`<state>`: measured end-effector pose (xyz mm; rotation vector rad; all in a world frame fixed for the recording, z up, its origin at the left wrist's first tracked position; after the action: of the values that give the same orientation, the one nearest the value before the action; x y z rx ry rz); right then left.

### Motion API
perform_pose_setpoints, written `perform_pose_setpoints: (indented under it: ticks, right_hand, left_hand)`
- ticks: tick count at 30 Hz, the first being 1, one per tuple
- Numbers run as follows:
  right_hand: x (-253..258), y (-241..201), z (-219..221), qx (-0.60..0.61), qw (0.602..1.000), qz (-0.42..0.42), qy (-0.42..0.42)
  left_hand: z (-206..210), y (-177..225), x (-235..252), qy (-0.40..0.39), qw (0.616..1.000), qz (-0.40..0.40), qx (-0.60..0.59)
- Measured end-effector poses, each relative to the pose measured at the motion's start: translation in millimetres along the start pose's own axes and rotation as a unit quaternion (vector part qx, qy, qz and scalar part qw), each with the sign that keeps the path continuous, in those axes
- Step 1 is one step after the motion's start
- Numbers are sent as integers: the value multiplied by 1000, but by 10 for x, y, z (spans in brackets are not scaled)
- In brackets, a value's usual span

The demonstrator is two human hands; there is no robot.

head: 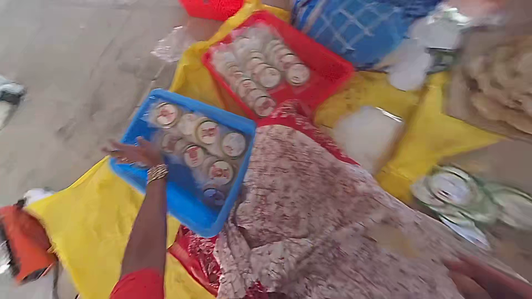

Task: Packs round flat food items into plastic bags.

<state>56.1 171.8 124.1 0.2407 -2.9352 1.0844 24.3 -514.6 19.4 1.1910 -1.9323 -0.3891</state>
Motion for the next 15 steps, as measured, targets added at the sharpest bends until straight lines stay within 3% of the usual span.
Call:
perform_pose_setpoints:
  ticks: [3,6,9,11,15]
  right_hand:
    - [-18,38,-47,-59,997,21,37]
    - [-20,154,-68,-97,989,25,105]
    - [-72,311,-80,-103,986,62,118]
    - [-112,478,-37,-107,984,109,92]
    - [-12,751,281,-153,960,219,-84]
  left_hand:
    - [40,338,-197,-22,988,105,-110]
    - [-13,1044,-660,-83,944,154,-280]
    - [-92,1753,-1273,-225,844,249,-419]
    - [-130,2206,-1811,-328,774,268,-470]
    - [-233,2990,-2962,-499,646,365,-447]
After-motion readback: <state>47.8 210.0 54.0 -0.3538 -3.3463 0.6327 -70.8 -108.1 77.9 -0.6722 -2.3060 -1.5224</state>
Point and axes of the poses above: each hand's wrist, its own x-axis towards the middle knuckle, its own z-axis out of the palm, y = z × x, the point moved 3 cm from there along x, towards the middle knuckle, and after that the axes turned 14 degrees about -x, right-handed, at the moved point
